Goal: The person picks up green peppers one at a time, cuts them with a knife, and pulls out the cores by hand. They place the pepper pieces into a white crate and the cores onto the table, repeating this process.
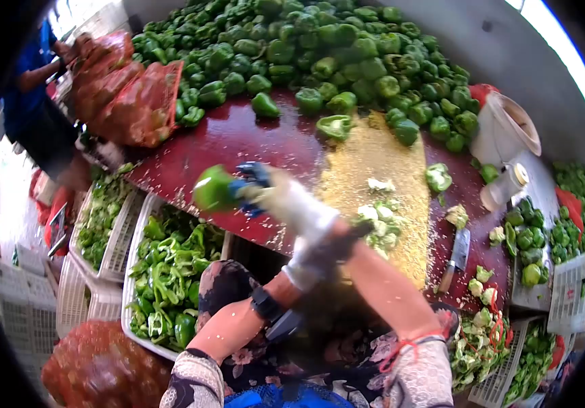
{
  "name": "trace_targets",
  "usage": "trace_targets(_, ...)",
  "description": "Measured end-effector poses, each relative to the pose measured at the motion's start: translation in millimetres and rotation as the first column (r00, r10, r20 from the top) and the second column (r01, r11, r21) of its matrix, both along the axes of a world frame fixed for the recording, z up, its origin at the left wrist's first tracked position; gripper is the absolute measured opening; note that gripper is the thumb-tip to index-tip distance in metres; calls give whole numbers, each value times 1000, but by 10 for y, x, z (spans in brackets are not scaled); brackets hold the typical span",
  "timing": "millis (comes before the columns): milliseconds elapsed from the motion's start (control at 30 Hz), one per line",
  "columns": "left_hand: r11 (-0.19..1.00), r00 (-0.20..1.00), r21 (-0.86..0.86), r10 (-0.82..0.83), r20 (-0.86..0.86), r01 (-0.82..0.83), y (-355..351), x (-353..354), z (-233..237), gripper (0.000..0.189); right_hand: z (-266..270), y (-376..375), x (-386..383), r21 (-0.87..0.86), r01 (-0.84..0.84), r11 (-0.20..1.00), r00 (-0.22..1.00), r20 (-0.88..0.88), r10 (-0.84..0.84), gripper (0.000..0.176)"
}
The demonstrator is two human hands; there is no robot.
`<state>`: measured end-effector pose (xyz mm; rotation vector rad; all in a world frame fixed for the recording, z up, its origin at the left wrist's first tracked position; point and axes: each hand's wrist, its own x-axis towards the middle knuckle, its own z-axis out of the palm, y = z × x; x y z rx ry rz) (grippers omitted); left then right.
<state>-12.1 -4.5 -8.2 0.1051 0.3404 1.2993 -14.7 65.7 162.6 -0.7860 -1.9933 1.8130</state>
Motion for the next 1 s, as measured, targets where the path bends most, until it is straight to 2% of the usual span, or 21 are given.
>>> trace_targets(67,915,861,384,290,-419,-121,10,120,-256,62,-60,-32,-232,140,22,990,998,-63,-13,46)
trace_targets(100,977,949,115,202,-240,-179,-52,109,-82,52,-162,46,-277,237,80,968,994,-93,-60,51)
trace_targets(133,986,975,35,167,-149,-164,-125,41,225,44,-123,139,-221,193,26,981,997,62,-38,56)
trace_targets(167,988,988,-48,143,-58,-146,-154,-30,432,36,-235,287,-171,207,46,977,996,70,-61,56)
trace_targets(233,955,919,36,293,-263,-295,-24,-47,-30,26,-576,673,-44,324,173,930,961,149,-231,65)
trace_targets(267,948,848,105,315,-425,-300,-97,-12,364,27,-367,711,22,243,246,938,922,239,-304,71)
trace_targets(300,961,923,-71,235,-304,-268,-39,-68,342,29,-151,729,157,431,262,863,817,377,-436,72)
trace_targets(333,959,911,-64,242,-333,-278,-41,-89,420,28,-101,913,230,256,361,897,815,381,-437,69)
trace_targets(367,956,898,-57,248,-362,-287,-68,-109,527,28,-98,1086,259,385,363,849,734,443,-515,67)
trace_targets(400,956,898,-55,249,-364,-288,-61,-129,583,28,-504,1526,312,632,224,742,671,452,-588,65)
trace_targets(433,953,898,-65,253,-360,-295,-46,-149,626,28,-473,1612,329,635,200,746,625,503,-596,62)
trace_targets(500,949,895,-71,262,-362,-307,0,-189,662,28,-609,1824,339,816,14,578,651,431,-624,60)
trace_targets(533,951,903,-82,253,-348,-298,15,-208,663,28,-660,1939,286,822,-133,554,602,511,-614,55)
trace_targets(567,953,910,-92,245,-333,-290,38,-231,649,28,-753,2074,236,806,-279,523,541,581,-608,51)
trace_targets(633,950,910,-107,242,-337,-293,77,-265,617,27,-938,2194,202,818,-289,497,526,570,-631,46)
trace_targets(767,947,903,-113,244,-355,-301,103,-290,637,27,-874,2142,298,778,-139,613,510,587,-629,54)
trace_targets(833,947,885,-46,280,-373,-319,103,-279,640,26,-778,1990,428,772,-68,632,589,543,-599,60)
trace_targets(867,946,879,-45,279,-386,-320,117,-278,613,26,-586,1793,467,694,60,717,612,542,-576,63)
trace_targets(900,948,884,-41,277,-376,-314,135,-263,611,26,-492,1561,534,665,161,729,619,508,-599,60)
trace_targets(967,919,840,-82,313,-443,-386,149,-227,605,25,-384,1358,763,191,284,940,802,490,-342,68)
trace_targets(1000,906,842,-84,347,-413,-415,174,-219,529,26,-489,1276,854,123,273,954,848,438,-299,67)
